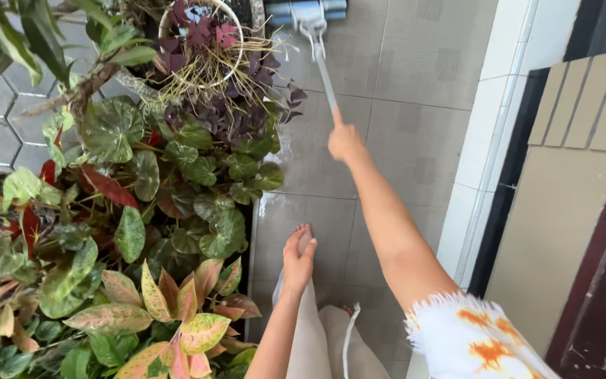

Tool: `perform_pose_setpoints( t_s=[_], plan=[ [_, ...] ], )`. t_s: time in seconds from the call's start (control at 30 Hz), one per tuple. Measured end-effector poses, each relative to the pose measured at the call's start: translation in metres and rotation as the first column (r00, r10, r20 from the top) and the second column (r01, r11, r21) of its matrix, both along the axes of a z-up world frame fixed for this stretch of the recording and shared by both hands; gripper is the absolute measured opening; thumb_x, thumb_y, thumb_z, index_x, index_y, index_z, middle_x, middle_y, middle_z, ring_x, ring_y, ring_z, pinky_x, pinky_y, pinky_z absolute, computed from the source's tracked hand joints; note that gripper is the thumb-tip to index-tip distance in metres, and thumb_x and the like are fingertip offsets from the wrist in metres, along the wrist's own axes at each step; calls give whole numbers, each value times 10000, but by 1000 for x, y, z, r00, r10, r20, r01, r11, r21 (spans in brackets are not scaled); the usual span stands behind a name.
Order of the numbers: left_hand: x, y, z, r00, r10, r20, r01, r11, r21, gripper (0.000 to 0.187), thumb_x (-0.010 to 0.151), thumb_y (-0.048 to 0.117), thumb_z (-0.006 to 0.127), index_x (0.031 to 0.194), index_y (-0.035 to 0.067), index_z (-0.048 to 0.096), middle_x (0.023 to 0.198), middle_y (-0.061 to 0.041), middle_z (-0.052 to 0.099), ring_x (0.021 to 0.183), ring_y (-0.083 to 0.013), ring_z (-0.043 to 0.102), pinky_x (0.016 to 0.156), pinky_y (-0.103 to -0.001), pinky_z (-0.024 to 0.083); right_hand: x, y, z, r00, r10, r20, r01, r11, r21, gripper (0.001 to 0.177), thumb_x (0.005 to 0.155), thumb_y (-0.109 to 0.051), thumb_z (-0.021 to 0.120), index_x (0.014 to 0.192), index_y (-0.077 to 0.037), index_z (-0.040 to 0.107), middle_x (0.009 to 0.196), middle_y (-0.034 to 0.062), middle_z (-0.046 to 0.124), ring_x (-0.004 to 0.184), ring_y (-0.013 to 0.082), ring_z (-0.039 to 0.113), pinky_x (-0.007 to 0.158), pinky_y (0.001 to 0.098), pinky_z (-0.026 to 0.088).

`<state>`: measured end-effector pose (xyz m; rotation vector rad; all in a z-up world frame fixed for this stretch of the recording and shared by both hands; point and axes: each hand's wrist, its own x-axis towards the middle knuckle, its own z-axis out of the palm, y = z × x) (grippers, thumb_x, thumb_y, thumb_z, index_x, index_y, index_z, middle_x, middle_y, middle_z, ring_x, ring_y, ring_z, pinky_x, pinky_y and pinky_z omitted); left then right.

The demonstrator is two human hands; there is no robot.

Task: The person mops a tiled floor using a flat mop, moving back and forth to clean the surface. The person navigates around potted plants and a small stool while cleaning the area.

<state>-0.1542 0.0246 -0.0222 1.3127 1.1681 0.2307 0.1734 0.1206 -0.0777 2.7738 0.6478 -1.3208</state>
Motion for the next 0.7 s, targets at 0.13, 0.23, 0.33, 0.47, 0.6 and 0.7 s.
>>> perform_pose_setpoints(
  t_s=[0.13, 0.23, 0.33, 0.47, 0.6, 0.7],
  plan=[
    [-13, -34, -2, 1000, -4, 28, 4, 1000, -11, 401, 900, 85, 714, 1270, -49, 634, 1460, -211, 552, 1428, -331, 452, 1156, -411, 357, -64, -71, 17, 998, 56, 13, -55, 995, -87, 874, 945, -146, 501, 1656, -312, 19, 1270, 290, 641, 1184, 453, 640, 1019, 563, 499],
    [-19, -63, 3, 983, 89, 159, -71, 991, -114, 431, 910, 97, 692, 1303, -44, 588, 1458, -208, 542, 1384, -298, 517, 1145, -377, 406, -123, -129, 26, 999, 34, -39, -36, 997, -63, 913, 918, -116, 531, 1663, -291, 33, 1251, 297, 657, 1174, 457, 649, 1010, 558, 513],
    [-37, -89, 21, 994, 40, 106, -38, 999, -20, 432, 918, 115, 703, 1311, -38, 613, 1404, -216, 618, 1347, -289, 570, 1134, -365, 423, -194, -184, 29, 995, -7, -96, 3, 999, -43, 908, 945, -129, 532, 1681, -285, 24, 1246, 313, 663, 1163, 467, 657, 1012, 556, 519],
    [-82, -143, 45, 995, 92, 40, -91, 996, -23, 451, 929, 154, 696, 1337, -18, 605, 1407, -184, 615, 1349, -274, 542, 1131, -359, 394, -282, -281, 28, 982, 74, -173, -94, 990, -108, 978, 915, -208, 613, 1645, -264, -36, 1303, 274, 626, 1216, 440, 619, 1034, 539, 495],
    [-148, -222, 56, 995, 92, -27, -95, 988, -124, 480, 935, 216, 684, 1360, 8, 607, 1399, -153, 623, 1334, -248, 542, 1114, -351, 395, -363, -411, 42, 975, 127, -180, -148, 983, -108, 855, 964, -148, 499, 1655, -290, 17, 1274, 242, 657, 1189, 422, 643, 1010, 541, 507],
    [-181, -266, 61, 991, 115, 68, -107, 987, -117, 480, 922, 207, 716, 1333, -21, 618, 1455, -136, 565, 1364, -241, 519, 1120, -352, 386, -405, -508, 84, 966, 168, -197, -182, 981, -60, 822, 977, -151, 471, 1658, -273, 28, 1250, 223, 672, 1141, 407, 672, 983, 543, 521]
  ],
)
